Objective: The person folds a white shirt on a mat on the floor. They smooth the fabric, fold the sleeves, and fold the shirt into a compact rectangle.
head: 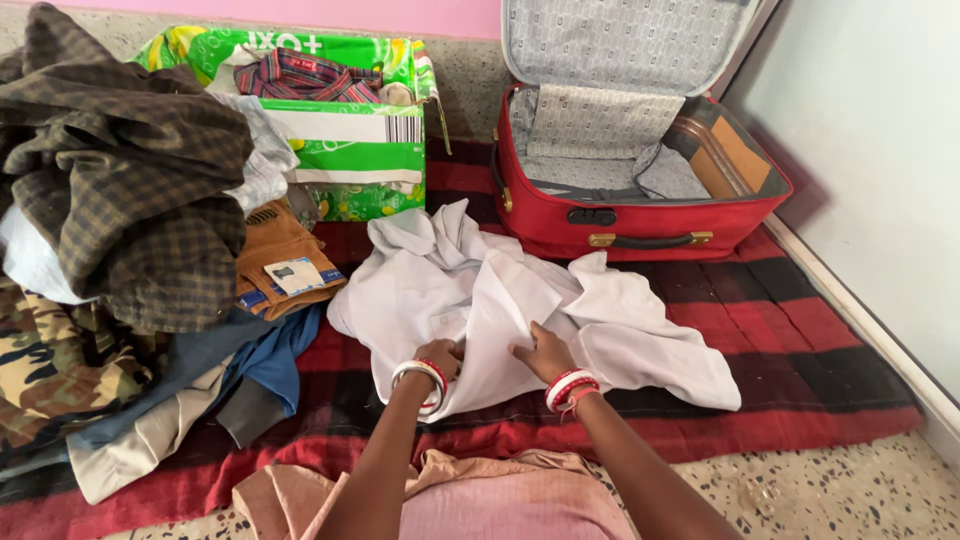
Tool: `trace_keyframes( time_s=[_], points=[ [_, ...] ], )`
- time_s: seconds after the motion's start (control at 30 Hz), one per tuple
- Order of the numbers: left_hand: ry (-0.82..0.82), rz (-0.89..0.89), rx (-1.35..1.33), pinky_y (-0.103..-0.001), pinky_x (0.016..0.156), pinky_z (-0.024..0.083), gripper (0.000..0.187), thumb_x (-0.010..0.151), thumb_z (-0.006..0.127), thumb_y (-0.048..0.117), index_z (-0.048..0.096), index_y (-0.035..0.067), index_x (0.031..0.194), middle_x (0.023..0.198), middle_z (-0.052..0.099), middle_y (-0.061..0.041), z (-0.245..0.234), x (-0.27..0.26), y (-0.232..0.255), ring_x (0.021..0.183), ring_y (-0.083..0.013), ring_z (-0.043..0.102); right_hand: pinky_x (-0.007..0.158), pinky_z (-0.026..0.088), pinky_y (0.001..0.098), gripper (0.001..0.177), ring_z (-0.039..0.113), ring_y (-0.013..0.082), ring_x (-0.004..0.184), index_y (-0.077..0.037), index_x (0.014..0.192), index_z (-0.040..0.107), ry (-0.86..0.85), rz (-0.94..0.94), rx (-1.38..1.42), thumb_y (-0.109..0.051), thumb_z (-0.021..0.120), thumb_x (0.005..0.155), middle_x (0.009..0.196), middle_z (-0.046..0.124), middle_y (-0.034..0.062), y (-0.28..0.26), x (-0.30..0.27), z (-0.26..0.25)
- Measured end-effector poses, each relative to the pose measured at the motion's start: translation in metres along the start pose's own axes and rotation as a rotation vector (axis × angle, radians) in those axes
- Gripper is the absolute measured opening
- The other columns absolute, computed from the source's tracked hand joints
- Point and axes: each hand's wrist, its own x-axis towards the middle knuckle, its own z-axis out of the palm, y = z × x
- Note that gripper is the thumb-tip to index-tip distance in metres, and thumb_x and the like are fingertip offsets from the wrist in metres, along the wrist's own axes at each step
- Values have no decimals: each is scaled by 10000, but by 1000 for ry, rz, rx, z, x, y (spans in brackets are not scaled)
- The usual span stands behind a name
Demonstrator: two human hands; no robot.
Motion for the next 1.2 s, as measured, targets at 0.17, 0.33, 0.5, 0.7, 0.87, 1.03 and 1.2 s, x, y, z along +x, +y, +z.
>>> trace_keyframes(
  time_s=[0.17, 0.33, 0.5, 0.7, 0.87, 1.03, 1.2],
  points=[
    [-6, 69, 214, -441, 1018, 516, 325, 932, 531, 149, 723, 70, 1183, 1220, 699, -214, 23, 16, -17, 1170, -373, 658, 780, 524, 322, 352, 667, 204, 840, 68, 1040, 752, -243, 61, 673, -171, 794, 785, 921, 753, 97, -37, 3, -10],
    [-17, 491, 514, -429, 971, 550, 327, 950, 456, 55, 672, 26, 1193, 1221, 692, -226, 40, 47, -25, 1141, -379, 678, 911, 540, 298, 208, 713, 167, 963, 16, 1014, 710, -149, -549, 427, -55, 574, 874, 1020, 762, 31, -51, -11, -43],
    [-1, 485, 291, -427, 964, 525, 317, 988, 479, 135, 635, 22, 1239, 1240, 664, -209, 41, 42, 5, 1158, -355, 639, 956, 504, 366, 328, 666, 205, 988, 53, 1093, 678, -327, 2, 1487, -4, 561, 792, 1029, 729, 94, -59, -24, -51],
    [90, 15, -920, -400, 916, 551, 398, 965, 583, 262, 598, 95, 1326, 1293, 653, -53, 11, -11, 60, 1179, -232, 618, 986, 485, 357, 387, 649, 200, 1027, 38, 1188, 672, -333, -25, 1443, -18, 576, 818, 1082, 725, 89, -65, -36, -70],
    [87, 176, -1187, -387, 875, 570, 475, 972, 663, 258, 587, 47, 1391, 1277, 646, -68, -25, -25, 109, 1153, -213, 621, 929, 535, 360, 429, 707, 193, 990, 33, 1233, 669, -330, 191, 1268, -200, 678, 873, 1120, 759, 90, -76, -52, -85],
    [67, 431, -1111, -389, 947, 550, 563, 923, 648, 179, 538, 74, 1465, 1396, 608, -67, -77, -32, 169, 1235, -207, 617, 841, 577, 371, 398, 732, 203, 888, 98, 1185, 712, -276, 163, 855, -133, 775, 866, 1085, 764, 144, -75, -46, -79],
    [80, 509, -857, -409, 1006, 477, 659, 924, 669, 235, 428, 120, 1527, 1486, 502, -37, -105, -34, 185, 1289, -206, 537, 825, 549, 349, 366, 683, 160, 917, 83, 1200, 696, -155, 132, 980, -185, 706, 951, 1075, 733, 93, -59, -38, -71]
  ],
)
